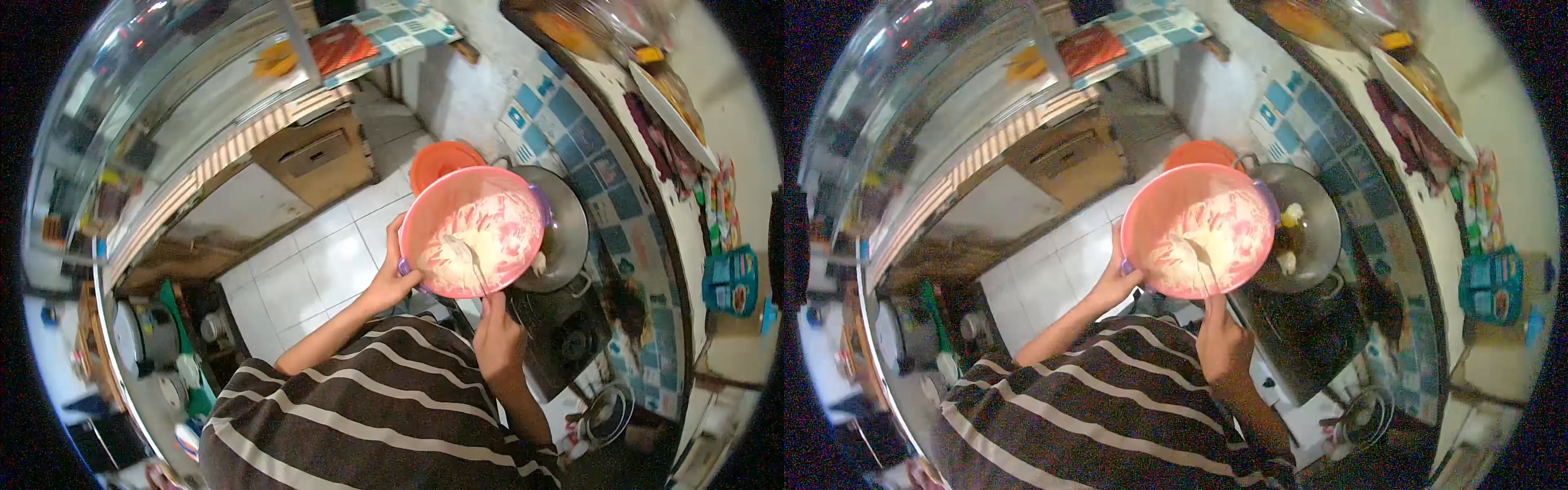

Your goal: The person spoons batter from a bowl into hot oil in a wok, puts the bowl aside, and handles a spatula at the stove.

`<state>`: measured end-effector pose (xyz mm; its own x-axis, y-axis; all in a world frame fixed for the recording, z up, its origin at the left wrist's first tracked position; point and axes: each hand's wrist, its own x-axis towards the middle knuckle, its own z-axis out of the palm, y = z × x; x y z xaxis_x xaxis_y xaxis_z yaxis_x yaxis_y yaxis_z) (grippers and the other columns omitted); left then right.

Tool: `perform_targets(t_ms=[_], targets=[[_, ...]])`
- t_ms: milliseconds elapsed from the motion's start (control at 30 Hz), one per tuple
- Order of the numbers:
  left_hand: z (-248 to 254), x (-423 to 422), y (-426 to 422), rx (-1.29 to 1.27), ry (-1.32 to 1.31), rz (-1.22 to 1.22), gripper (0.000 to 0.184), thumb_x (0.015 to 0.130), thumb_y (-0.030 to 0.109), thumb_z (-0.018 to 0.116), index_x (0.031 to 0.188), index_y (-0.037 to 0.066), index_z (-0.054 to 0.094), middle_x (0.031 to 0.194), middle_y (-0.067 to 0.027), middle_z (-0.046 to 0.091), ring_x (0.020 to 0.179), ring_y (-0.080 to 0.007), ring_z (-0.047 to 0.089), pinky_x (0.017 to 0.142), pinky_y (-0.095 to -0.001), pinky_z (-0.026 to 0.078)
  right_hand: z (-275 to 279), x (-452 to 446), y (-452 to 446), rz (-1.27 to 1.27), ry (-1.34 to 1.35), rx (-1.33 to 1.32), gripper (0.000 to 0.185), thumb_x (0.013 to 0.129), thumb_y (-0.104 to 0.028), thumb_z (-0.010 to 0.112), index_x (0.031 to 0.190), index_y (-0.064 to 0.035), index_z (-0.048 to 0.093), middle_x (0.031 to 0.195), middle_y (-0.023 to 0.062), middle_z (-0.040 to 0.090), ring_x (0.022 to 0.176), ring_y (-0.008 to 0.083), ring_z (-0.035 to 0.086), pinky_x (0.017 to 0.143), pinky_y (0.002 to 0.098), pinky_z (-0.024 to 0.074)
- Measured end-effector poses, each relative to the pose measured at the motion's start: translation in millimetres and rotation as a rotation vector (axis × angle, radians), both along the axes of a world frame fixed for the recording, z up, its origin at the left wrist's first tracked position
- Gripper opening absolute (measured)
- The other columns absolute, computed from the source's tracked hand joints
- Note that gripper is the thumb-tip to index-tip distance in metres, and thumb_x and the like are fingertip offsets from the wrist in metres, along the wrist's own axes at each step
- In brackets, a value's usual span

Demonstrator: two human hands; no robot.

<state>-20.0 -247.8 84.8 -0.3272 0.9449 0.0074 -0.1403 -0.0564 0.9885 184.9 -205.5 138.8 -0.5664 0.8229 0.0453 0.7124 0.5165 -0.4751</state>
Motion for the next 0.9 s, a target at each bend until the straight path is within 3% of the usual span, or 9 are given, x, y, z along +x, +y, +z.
perform_targets(t_ms=[67,100,167,333,433,500,667,767,900], targets=[[4.8,15.7,-9.2,0.016,0.093,0.089,0.091,0.067,-0.006,0.049,0.142,0.007,-0.002,0.14,-0.0168,0.021,0.134,-0.0249,0.02,0.109,-0.0346,0.021,19.2,12.1,-1.9,0.11,0.037,-0.06,0.016,0.091,-0.011,0.049,0.105,-0.0035,0.05,0.067,0.0226,0.059,0.063,0.0402,0.06,0.05,0.0445,0.0444],[2.7,24.0,-17.8,0.009,0.103,0.124,0.091,0.068,-0.006,0.049,0.142,0.007,-0.003,0.14,-0.0169,0.021,0.134,-0.0252,0.02,0.109,-0.0346,0.021,9.0,17.7,-5.3,0.192,0.012,0.029,0.021,0.09,-0.015,0.05,0.107,-0.0032,0.047,0.06,0.0174,0.06,0.055,0.0359,0.061,0.047,0.0441,0.0467],[-2.1,37.7,-29.2,0.005,0.176,0.192,0.091,0.069,-0.006,0.048,0.142,0.008,-0.004,0.141,-0.0171,0.019,0.135,-0.0254,0.02,0.108,-0.0347,0.022,4.7,20.9,-3.0,0.278,-0.004,-0.001,0.013,0.091,-0.013,0.049,0.1,-0.0028,0.048,0.064,0.0209,0.058,0.058,0.0389,0.059,0.049,0.0454,0.0443],[-10.0,68.1,-52.7,-0.088,-0.022,0.36,0.09,0.07,-0.006,0.048,0.142,0.01,-0.004,0.141,-0.0161,0.02,0.134,-0.0255,0.02,0.108,-0.0359,0.023,-23.8,41.1,21.8,0.274,0.078,0.051,0.01,0.09,-0.012,0.049,0.097,-0.004,0.049,0.064,0.0213,0.057,0.059,0.0402,0.058,0.049,0.0461,0.0431],[-10.7,75.5,-55.8,-0.175,-0.079,0.442,0.088,0.071,-0.006,0.048,0.141,0.011,-0.002,0.138,-0.0151,0.023,0.133,-0.0252,0.024,0.107,-0.0363,0.026,-4.2,57.3,16.9,0.379,0.097,-0.045,0.008,0.089,-0.01,0.049,0.097,-0.0061,0.049,0.063,0.0203,0.057,0.059,0.0395,0.058,0.05,0.0469,0.0434],[-15.5,82.5,-55.5,-0.175,-0.079,0.463,0.086,0.072,-0.006,0.048,0.141,0.012,0.0,0.137,-0.0146,0.025,0.131,-0.0248,0.027,0.106,-0.0362,0.029,7.2,67.6,9.8,0.449,0.1,-0.122,0.007,0.089,-0.009,0.049,0.095,-0.0073,0.049,0.064,0.0198,0.058,0.06,0.0391,0.059,0.051,0.0479,0.0441],[-12.7,89.5,-56.3,-0.15,-0.138,0.473,0.084,0.072,-0.008,0.046,0.141,0.015,0.003,0.134,-0.0135,0.028,0.127,-0.0243,0.033,0.098,-0.0348,0.039,-29.4,65.8,32.3,0.422,0.045,0.058,0.006,0.089,-0.011,0.05,0.092,-0.0064,0.048,0.063,0.0197,0.057,0.06,0.0389,0.059,0.05,0.0473,0.0439],[-18.1,89.9,-55.5,-0.137,-0.096,0.479,0.084,0.07,-0.007,0.045,0.14,0.015,0.004,0.132,-0.013,0.03,0.125,-0.0242,0.035,0.096,-0.0345,0.041,-6.8,66.2,43.8,0.34,0.069,0.098,0.007,0.09,-0.013,0.05,0.09,-0.0064,0.047,0.064,0.0198,0.057,0.06,0.0383,0.059,0.049,0.0465,0.042],[-20.7,88.2,-53.3,-0.149,-0.109,0.444,0.084,0.069,-0.006,0.045,0.14,0.015,0.005,0.132,-0.0127,0.03,0.124,-0.0239,0.035,0.096,-0.0346,0.041,12.0,77.9,32.8,0.414,0.019,0.001,0.005,0.09,-0.012,0.05,0.091,-0.0072,0.047,0.063,0.0186,0.056,0.059,0.0377,0.058,0.049,0.046,0.0418]])
